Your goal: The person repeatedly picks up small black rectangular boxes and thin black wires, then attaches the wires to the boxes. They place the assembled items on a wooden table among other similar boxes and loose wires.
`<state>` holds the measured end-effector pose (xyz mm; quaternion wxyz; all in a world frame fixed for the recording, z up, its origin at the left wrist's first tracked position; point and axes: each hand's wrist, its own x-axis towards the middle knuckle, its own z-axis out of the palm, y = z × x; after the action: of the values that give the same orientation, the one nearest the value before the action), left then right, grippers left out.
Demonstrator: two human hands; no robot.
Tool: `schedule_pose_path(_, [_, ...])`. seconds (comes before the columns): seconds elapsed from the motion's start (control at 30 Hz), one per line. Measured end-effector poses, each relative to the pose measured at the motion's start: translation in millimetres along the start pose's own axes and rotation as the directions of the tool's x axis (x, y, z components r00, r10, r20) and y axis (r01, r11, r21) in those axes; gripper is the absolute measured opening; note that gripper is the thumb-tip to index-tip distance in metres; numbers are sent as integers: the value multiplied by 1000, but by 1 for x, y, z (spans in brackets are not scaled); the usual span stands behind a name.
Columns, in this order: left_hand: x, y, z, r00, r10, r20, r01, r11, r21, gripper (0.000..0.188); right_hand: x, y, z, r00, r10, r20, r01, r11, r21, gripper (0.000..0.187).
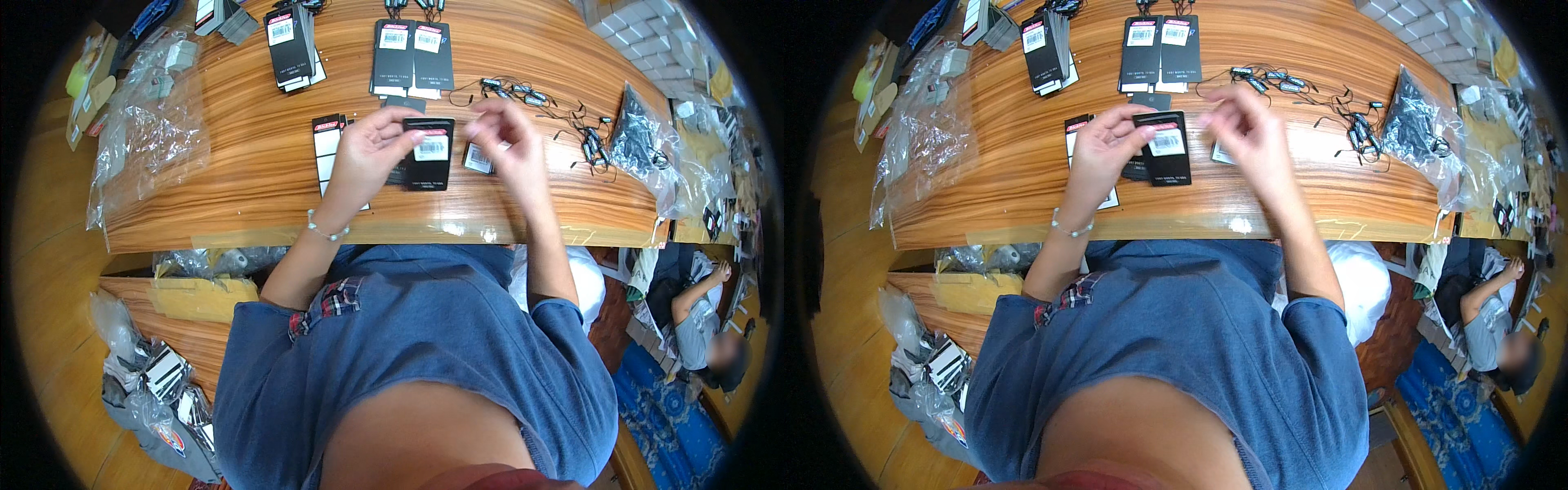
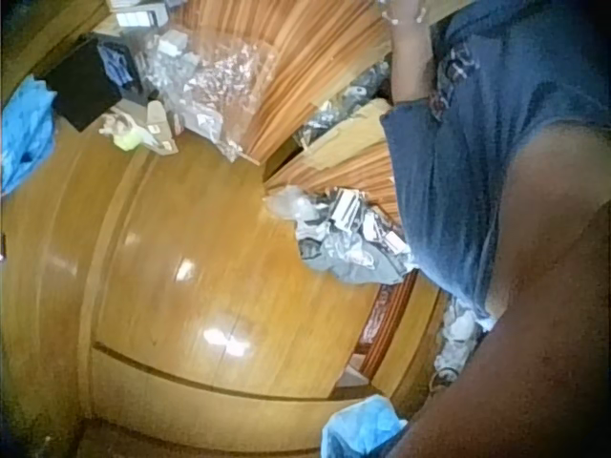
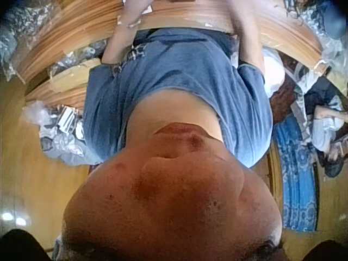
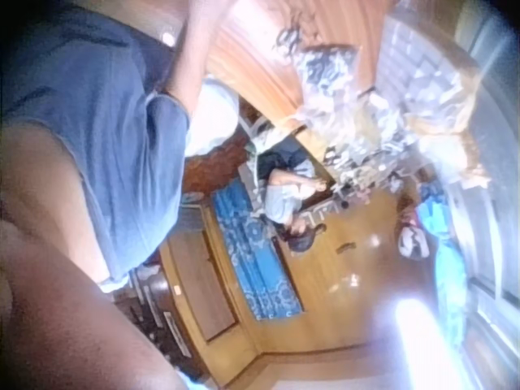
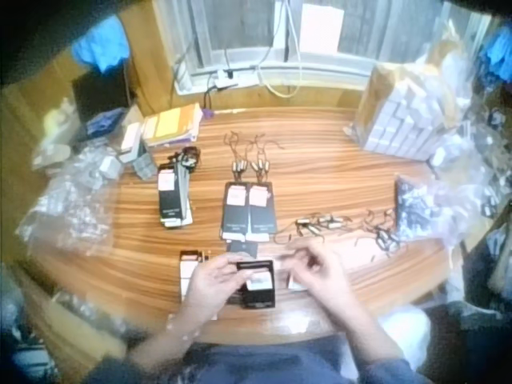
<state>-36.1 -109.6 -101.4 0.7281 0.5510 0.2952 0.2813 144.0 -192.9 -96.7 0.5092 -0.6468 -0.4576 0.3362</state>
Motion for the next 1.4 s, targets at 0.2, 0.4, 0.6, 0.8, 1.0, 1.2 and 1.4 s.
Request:
schedule_pose_path(0.2, [6,13,-7,997,-3,72,5,1000,-31,20,61,37,-39,922,-388,8,282,656,-701,11])
schedule_pose_path(0.4, [14,20,-6,991,27,130,-29,1000,11,17,69,38,-48,981,-192,-23,158,865,-476,11])
schedule_pose_path(0.6, [33,30,1,972,87,219,-109,990,93,13,69,8,-71,1000,-26,-5,25,999,-41,8])
schedule_pose_path(0.8, [46,39,11,944,18,329,-89,975,203,13,74,19,-65,991,-126,-53,94,913,-396,14])
schedule_pose_path(1.0, [33,28,6,951,-52,304,-11,979,203,14,77,13,-52,994,-100,48,109,803,-586,13])
schedule_pose_path(1.2, [22,30,0,971,-8,238,-16,995,100,13,64,2,-79,989,147,36,-79,710,-700,11])
schedule_pose_path(1.4, [29,29,6,956,24,291,-42,998,54,12,37,25,-79,998,60,24,-37,838,-544,12])
